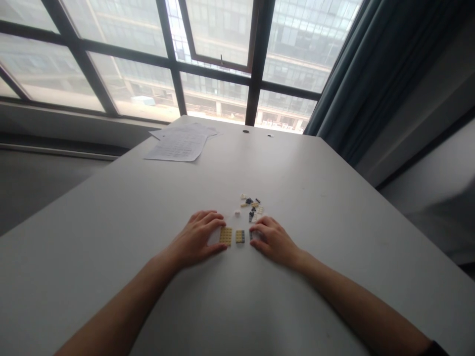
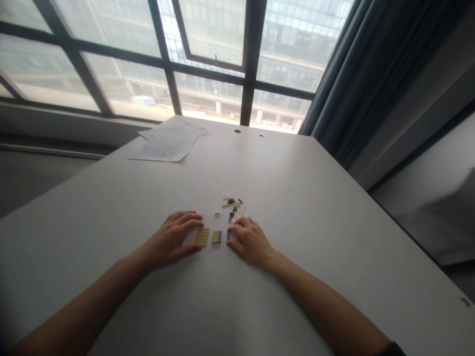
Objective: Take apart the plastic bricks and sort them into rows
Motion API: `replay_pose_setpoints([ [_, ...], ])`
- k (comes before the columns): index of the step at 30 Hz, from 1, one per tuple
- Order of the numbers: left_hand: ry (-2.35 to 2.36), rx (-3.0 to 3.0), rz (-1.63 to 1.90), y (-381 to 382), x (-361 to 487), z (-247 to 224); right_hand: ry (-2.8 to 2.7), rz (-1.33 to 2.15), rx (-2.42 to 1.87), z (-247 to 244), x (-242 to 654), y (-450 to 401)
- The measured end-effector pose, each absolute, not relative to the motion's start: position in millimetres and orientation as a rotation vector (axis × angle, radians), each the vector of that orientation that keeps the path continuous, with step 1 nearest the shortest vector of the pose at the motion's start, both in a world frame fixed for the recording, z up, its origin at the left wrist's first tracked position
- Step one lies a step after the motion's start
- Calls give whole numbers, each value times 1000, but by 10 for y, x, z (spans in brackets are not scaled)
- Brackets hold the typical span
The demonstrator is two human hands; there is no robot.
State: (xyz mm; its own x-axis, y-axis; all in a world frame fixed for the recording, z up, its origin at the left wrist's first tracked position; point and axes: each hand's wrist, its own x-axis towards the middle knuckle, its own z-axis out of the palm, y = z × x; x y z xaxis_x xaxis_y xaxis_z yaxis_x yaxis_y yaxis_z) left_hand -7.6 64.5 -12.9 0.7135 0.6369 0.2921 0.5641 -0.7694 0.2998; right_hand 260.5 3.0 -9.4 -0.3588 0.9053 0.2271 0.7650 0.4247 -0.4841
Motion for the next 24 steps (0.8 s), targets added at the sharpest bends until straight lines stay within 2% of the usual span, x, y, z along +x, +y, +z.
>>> replay_pose_setpoints([
  [11, 968, 2718, 587, 631, -70, -130, -2081, 250, -1666, -111, 2628, 409],
  [24, 969, 2721, 560, 619, -65, -124, -2238, 165, -1598, -98, 2599, 529],
])
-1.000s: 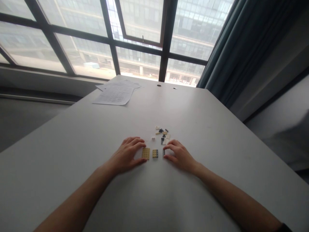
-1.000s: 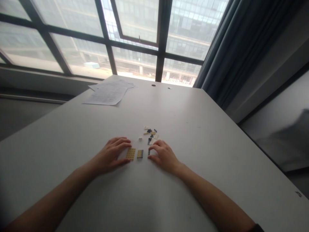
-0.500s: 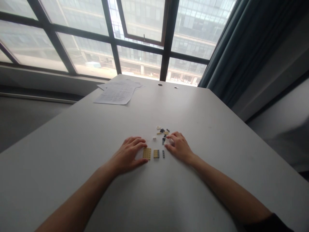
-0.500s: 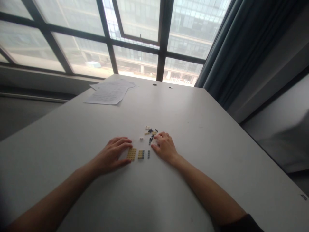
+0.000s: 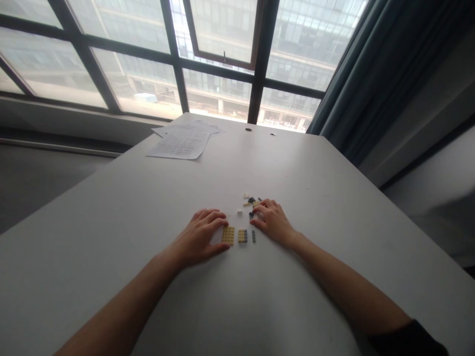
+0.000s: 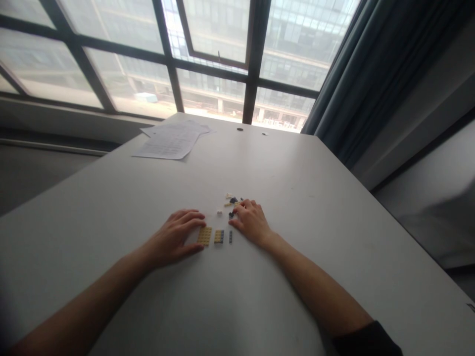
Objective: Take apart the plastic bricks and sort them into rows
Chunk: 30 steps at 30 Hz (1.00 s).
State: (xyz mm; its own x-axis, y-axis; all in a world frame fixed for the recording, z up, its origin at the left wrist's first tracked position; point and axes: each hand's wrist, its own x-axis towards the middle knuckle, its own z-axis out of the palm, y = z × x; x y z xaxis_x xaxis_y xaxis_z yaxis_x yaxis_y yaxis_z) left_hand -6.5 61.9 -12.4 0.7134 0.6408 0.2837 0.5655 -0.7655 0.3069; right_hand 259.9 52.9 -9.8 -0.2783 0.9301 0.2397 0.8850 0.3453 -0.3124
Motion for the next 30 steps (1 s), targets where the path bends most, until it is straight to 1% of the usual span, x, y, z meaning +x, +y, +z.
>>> replay_pose_setpoints([
  [8, 969, 2734, 566, 624, -69, -123, -2401, -159, -1513, -52, 2581, 494],
  [12, 956, 2749, 577, 637, -73, -146, -2430, -218, -1509, -18, 2568, 503],
  [16, 951, 2760, 579, 632, -67, -138, -2339, -149, -1553, -52, 2557, 499],
  [23, 945, 2767, 580, 615, -58, -123, -2263, 135, -1458, -58, 2617, 514],
  [30, 953, 2767, 526, 626, -71, -148, -2286, 215, -1503, 37, 2654, 641],
])
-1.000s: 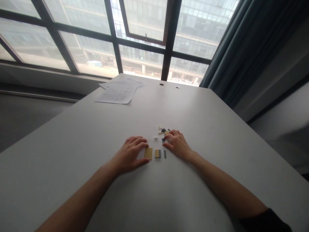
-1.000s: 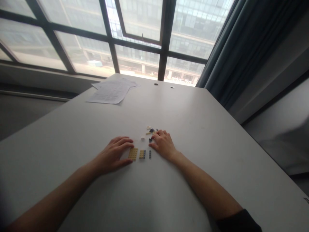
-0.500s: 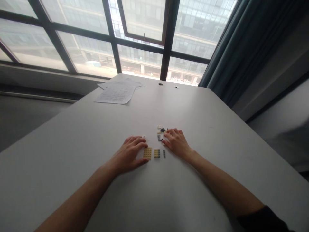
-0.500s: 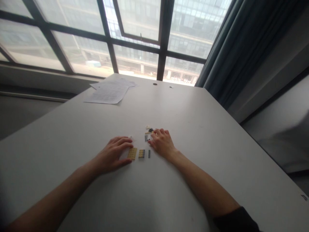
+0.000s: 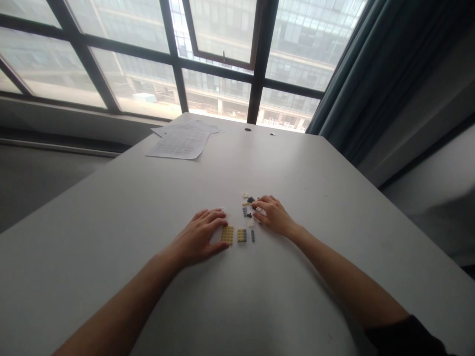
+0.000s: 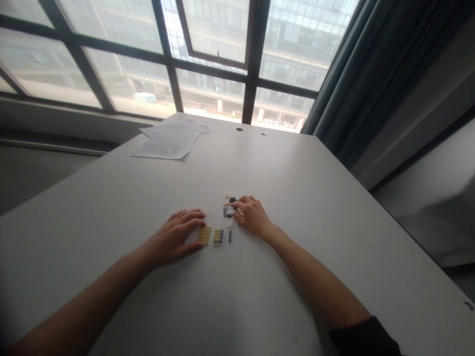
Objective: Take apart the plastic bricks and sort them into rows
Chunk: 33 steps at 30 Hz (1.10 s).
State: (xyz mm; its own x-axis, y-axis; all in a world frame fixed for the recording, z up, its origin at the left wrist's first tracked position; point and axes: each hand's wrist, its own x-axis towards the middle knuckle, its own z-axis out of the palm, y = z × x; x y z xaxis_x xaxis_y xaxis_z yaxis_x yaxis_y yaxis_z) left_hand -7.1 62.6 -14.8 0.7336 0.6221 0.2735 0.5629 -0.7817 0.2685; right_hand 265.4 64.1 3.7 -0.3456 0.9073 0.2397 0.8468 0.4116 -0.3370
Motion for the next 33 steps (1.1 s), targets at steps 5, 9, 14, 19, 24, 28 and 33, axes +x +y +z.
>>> replay_pose_setpoints([
  [5, 960, 2783, 535, 624, -75, -148, -2294, 262, -1569, 23, 2475, 732],
  [9, 954, 2776, 565, 625, -75, -146, -2296, 221, -1644, 46, 2360, 776],
  [14, 962, 2774, 553, 623, -71, -143, -2260, 249, -1659, 60, 2345, 813],
  [19, 960, 2770, 548, 614, -63, -131, -2108, 289, -1590, 21, 2412, 808],
  [24, 957, 2763, 560, 617, -64, -141, -1655, 844, -1392, 14, 2527, 770],
  [28, 950, 2778, 549, 635, -82, -154, -1314, 1207, -1204, 27, 2700, 644],
  [33, 942, 2825, 646, 589, -6, -88, -1817, 838, -1314, 104, 2873, 294],
])
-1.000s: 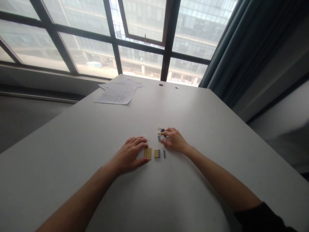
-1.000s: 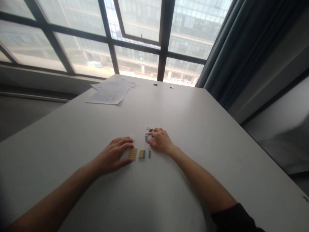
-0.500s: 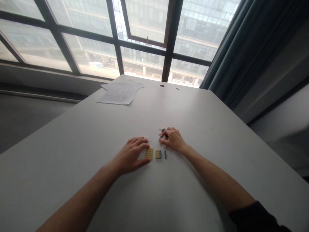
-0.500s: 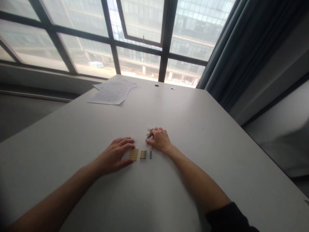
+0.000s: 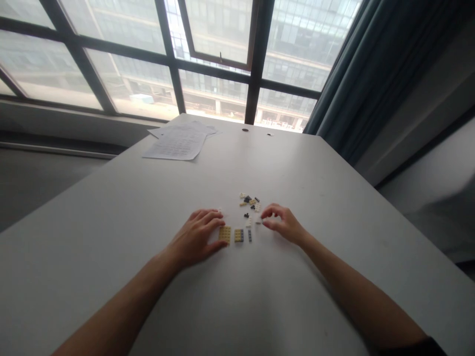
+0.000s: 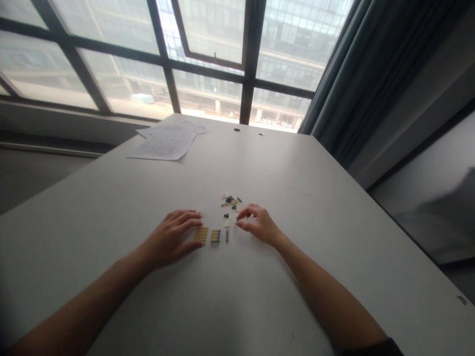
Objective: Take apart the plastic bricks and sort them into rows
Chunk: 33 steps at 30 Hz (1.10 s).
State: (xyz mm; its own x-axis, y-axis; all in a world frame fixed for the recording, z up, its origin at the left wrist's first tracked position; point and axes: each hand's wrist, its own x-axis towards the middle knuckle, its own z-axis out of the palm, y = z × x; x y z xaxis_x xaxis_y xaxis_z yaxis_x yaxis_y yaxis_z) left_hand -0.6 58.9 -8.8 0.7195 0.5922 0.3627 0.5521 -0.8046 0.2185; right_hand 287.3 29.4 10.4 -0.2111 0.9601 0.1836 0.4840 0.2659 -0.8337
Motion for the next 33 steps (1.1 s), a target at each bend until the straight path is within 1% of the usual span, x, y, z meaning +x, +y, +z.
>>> replay_pose_setpoints([
  [3, 844, 2887, 698, 486, 135, -27, -2238, 413, -1327, 90, 2851, 109],
  [5, 766, 2930, 672, 404, 235, 2, -2378, 260, -1316, 46, 2796, 49],
  [7, 736, 2954, 617, 336, 312, 18, -2409, 194, -1324, -7, 2736, 37],
  [15, 734, 2938, 479, 291, 409, 32, -2300, 176, -1377, -100, 2672, 66],
  [23, 729, 2924, 481, 280, 412, 6, -2277, 209, -1385, -87, 2663, 35],
  [28, 733, 2949, 557, 313, 369, -23, -2173, 254, -1401, -58, 2718, 61],
  [33, 761, 2949, 729, 371, 302, -62, -2064, 253, -1560, 16, 2720, 243],
])
